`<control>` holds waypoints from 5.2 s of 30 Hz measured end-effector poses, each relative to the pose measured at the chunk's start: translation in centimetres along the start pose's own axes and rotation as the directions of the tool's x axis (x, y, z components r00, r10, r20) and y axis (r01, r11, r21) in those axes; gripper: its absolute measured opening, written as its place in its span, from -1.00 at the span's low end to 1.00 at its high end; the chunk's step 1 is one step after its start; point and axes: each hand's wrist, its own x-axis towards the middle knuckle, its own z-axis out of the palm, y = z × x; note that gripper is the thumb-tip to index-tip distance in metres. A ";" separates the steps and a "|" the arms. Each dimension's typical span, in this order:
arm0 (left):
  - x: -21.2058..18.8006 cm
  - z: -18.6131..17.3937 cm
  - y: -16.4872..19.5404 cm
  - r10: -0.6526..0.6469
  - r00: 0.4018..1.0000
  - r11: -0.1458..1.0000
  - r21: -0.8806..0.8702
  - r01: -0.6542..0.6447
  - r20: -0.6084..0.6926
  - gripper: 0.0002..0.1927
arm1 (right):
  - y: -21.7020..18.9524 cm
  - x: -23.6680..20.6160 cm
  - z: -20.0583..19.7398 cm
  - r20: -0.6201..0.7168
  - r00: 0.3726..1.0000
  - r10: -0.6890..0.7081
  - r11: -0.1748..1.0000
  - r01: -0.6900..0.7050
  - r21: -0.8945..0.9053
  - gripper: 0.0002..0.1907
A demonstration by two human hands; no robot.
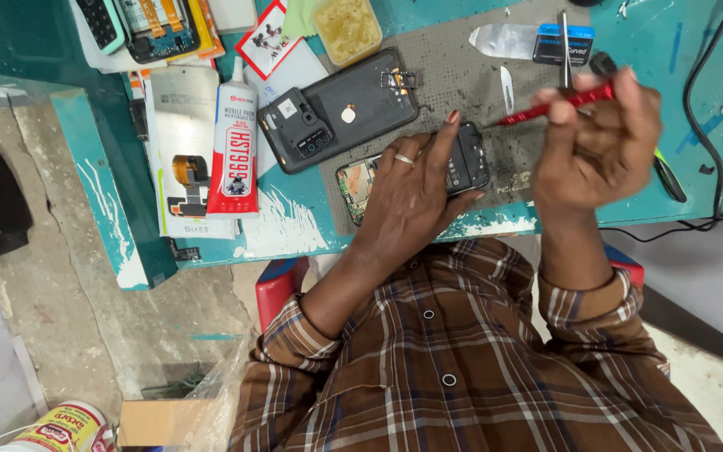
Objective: The person pries open the back cover of a smartphone by hand, then uses a small red screwdriver to unscrew components from the exposed interior. They lift out the battery and internal parts, working on the disassembled phone at the workbench.
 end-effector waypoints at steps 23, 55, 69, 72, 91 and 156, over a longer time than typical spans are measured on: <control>-0.9 0.8 -0.8 -0.013 1.000 0.997 -0.082 0.012 -0.003 0.04 | -3.1 -5.4 -2.7 0.150 0.985 -0.089 0.978 0.115 -0.176 -0.50; -1.0 0.5 -0.7 -0.020 0.999 0.997 -0.070 0.023 0.039 0.07 | -6.8 -1.4 -1.2 0.250 0.966 0.064 0.954 0.014 -0.298 -0.72; -1.1 0.3 -1.0 -0.001 0.998 0.998 -0.059 0.004 0.058 0.05 | -8.3 0.4 0.4 0.451 0.725 0.521 0.744 -0.126 -0.656 -0.55; -1.2 0.4 -1.1 -0.021 0.995 0.997 -0.068 0.028 0.092 0.10 | -8.4 0.5 0.8 0.477 0.728 0.492 0.723 -0.036 -0.690 -0.50; -0.9 0.2 -1.0 -0.048 0.995 0.995 -0.082 0.055 0.086 0.13 | -7.9 1.7 2.4 0.480 0.719 0.504 0.696 -0.008 -0.718 -0.58; 3.4 -8.3 -8.7 -0.352 0.934 0.915 0.229 0.331 0.056 -0.54 | -7.4 -1.0 -2.6 0.314 0.805 0.503 0.852 -0.399 -0.340 -0.85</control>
